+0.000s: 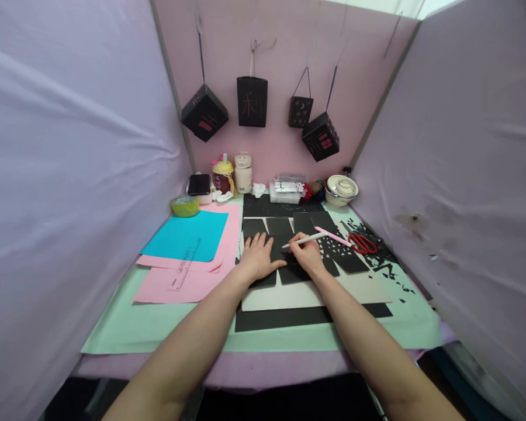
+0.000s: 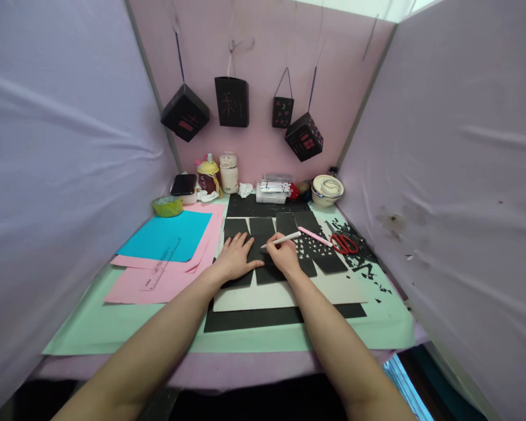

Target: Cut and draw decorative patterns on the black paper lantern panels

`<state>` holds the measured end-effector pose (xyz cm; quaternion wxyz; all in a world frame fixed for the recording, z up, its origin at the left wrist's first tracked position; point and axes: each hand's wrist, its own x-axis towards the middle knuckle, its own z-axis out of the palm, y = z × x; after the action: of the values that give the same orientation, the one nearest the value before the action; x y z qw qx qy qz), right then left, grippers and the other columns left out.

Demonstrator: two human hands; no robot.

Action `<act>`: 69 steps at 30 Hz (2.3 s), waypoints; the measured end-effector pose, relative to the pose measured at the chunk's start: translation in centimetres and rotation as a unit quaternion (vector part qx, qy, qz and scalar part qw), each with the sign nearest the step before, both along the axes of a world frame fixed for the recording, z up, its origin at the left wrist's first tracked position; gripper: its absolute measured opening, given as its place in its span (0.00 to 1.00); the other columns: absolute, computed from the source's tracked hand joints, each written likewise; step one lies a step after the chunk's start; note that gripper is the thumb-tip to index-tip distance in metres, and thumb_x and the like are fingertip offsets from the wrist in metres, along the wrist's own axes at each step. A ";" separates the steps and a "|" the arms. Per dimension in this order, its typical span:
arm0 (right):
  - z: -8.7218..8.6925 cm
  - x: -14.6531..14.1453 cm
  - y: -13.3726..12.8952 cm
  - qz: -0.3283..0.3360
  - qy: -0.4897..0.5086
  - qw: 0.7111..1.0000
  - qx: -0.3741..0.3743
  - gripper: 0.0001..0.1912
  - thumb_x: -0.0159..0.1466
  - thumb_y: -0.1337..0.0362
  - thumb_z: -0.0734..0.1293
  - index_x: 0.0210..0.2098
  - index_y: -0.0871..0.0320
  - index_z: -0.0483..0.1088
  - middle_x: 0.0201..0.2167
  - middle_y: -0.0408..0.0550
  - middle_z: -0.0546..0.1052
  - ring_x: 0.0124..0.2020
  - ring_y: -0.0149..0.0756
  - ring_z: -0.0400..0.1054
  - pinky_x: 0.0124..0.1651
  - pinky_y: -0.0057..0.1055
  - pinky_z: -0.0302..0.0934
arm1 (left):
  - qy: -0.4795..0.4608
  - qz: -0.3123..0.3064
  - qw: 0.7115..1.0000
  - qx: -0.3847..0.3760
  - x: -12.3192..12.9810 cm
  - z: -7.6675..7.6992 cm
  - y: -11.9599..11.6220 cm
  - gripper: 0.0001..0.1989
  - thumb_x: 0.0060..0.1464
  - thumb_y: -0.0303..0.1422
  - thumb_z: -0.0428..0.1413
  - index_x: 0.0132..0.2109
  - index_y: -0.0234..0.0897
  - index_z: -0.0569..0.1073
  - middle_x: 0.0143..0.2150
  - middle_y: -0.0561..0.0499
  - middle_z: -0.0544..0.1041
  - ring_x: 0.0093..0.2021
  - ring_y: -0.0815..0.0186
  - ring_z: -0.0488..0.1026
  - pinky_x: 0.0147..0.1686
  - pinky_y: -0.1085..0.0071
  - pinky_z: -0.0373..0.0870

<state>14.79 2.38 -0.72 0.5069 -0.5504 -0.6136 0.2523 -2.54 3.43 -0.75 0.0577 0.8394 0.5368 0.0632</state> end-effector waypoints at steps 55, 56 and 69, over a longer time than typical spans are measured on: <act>-0.1 -0.4 -0.1 0.028 -0.051 0.998 -0.020 0.08 0.54 0.67 0.61 0.20 0.54 0.63 0.17 0.39 0.71 0.24 0.33 0.66 0.31 0.27 0.57 | 0.012 0.002 1.000 -0.002 0.0 0.3 -0.1 0.46 0.54 0.63 0.43 0.68 0.32 0.55 0.70 0.37 0.50 0.70 0.47 0.43 0.65 0.50 0.42; -0.1 -0.4 -0.1 0.026 -0.050 0.998 -0.020 0.07 0.54 0.66 0.61 0.20 0.54 0.63 0.17 0.39 0.72 0.24 0.33 0.66 0.31 0.27 0.57 | 0.013 0.002 1.000 -0.002 0.1 0.3 -0.1 0.46 0.54 0.63 0.43 0.68 0.32 0.55 0.70 0.37 0.50 0.70 0.47 0.44 0.65 0.50 0.42; -0.2 -0.3 0.0 0.026 -0.052 0.998 -0.027 0.08 0.57 0.65 0.61 0.22 0.55 0.65 0.19 0.40 0.74 0.23 0.32 0.67 0.32 0.27 0.58 | 0.013 0.004 1.000 -0.006 0.1 0.5 -0.2 0.45 0.54 0.62 0.45 0.68 0.33 0.56 0.70 0.38 0.51 0.70 0.47 0.44 0.65 0.50 0.42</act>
<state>14.53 2.34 -0.89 0.4529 -0.5598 -0.6462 0.2528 -2.42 3.24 -0.27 0.0557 0.8378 0.5409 0.0487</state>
